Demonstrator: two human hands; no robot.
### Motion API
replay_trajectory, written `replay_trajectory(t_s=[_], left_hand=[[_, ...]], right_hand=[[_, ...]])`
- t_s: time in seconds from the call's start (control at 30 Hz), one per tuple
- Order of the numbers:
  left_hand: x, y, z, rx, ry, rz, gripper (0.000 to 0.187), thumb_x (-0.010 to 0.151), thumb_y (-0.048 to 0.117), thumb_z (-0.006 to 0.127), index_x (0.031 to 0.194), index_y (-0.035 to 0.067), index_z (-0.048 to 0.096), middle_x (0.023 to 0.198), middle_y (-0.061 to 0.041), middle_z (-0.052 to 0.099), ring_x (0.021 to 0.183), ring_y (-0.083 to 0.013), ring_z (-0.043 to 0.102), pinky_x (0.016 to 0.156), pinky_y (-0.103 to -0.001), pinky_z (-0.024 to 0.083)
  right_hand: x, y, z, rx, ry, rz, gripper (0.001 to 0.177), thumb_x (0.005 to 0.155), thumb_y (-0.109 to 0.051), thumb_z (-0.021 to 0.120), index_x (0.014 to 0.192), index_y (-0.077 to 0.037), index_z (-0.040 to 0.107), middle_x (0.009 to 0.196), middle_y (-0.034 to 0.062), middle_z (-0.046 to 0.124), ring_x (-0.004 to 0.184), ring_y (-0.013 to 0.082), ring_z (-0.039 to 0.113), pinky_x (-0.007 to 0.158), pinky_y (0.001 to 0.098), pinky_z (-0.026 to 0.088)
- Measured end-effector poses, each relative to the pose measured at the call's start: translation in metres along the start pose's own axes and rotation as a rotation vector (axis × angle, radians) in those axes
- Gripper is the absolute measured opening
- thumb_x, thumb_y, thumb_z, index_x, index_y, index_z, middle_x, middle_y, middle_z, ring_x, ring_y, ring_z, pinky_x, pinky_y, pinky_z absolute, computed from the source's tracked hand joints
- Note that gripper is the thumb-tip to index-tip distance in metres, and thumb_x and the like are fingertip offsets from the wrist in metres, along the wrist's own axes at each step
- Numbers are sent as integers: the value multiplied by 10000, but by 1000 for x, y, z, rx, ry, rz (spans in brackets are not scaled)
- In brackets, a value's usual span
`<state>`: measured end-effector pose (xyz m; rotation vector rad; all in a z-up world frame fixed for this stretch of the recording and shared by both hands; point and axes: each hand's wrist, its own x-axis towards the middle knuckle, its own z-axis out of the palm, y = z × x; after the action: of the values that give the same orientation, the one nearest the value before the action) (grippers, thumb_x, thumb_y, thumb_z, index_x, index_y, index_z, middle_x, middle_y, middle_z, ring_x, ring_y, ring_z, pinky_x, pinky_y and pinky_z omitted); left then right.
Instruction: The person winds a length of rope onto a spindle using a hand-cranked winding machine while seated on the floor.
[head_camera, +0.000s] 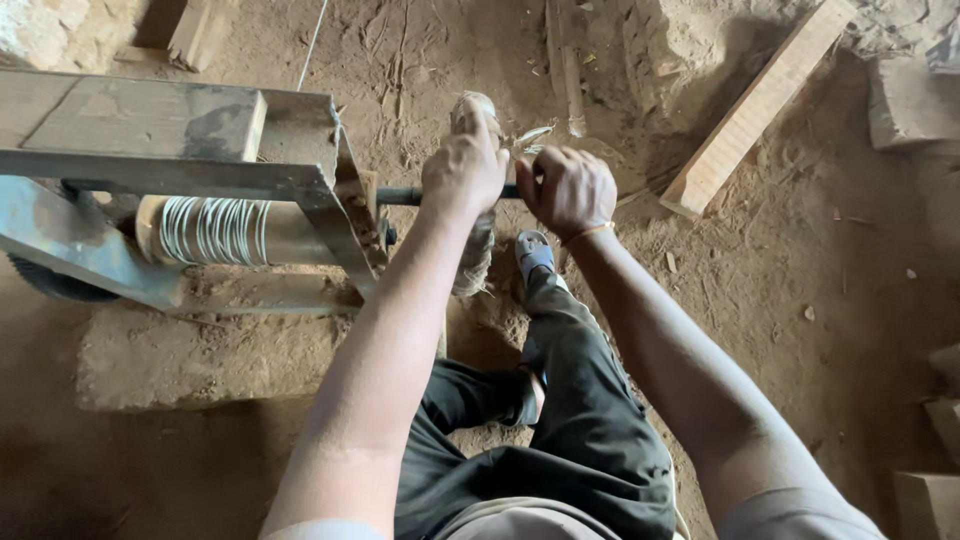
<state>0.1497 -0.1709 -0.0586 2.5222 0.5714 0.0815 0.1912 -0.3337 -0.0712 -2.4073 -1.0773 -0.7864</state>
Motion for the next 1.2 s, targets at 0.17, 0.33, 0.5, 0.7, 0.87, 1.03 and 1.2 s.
replay_trajectory(t_s=[0.17,0.33,0.5,0.7,0.87,1.03,1.2], left_hand=[[20,0,-9,-211,1,-42,640,1051,411,542,1556,116,281,1025,-115,703,687,-169,655,540,-330,557],[-15,-34,25,-579,285,191,754,1005,327,591,1575,26,200,1189,-260,604,746,-235,685,521,-314,598],[-115,-69,67,-509,379,297,800,1030,311,624,1624,-39,217,1459,-308,541,1274,-437,621,1043,-541,555],[-142,-86,104,-239,393,262,930,911,366,697,1525,-115,190,1511,-381,348,1398,-534,402,1149,-567,363],[-137,-69,105,-178,462,297,930,937,360,673,1535,-134,160,1529,-417,301,1433,-571,351,1176,-601,335],[-117,-44,83,-62,563,386,872,969,272,608,1574,-95,98,1506,-472,275,1402,-616,344,1137,-660,392],[-65,-36,54,-99,412,249,821,984,162,598,1627,40,101,1383,-435,436,1085,-425,641,727,-453,649]], right_hand=[[28,12,3,16,-36,19,436,972,-459,656,703,-117,640,671,128,660,610,337,664,583,460,519],[70,34,25,-1,-139,94,443,950,-446,650,636,-134,642,603,135,645,589,342,675,604,468,541],[106,66,75,37,-189,134,445,897,-509,669,664,-132,716,667,146,685,670,357,688,634,481,545],[123,108,166,80,-557,253,526,927,-598,585,729,-133,733,727,171,677,683,359,674,718,473,549],[88,121,232,71,-911,237,804,744,-878,570,978,-113,653,924,155,740,840,292,711,786,427,574],[27,111,258,108,-1051,122,648,942,-765,425,1030,-195,721,1027,117,738,919,255,695,809,404,550],[-57,108,274,282,-1149,251,432,1063,-502,437,1069,-205,750,926,38,795,788,196,744,723,361,565]])
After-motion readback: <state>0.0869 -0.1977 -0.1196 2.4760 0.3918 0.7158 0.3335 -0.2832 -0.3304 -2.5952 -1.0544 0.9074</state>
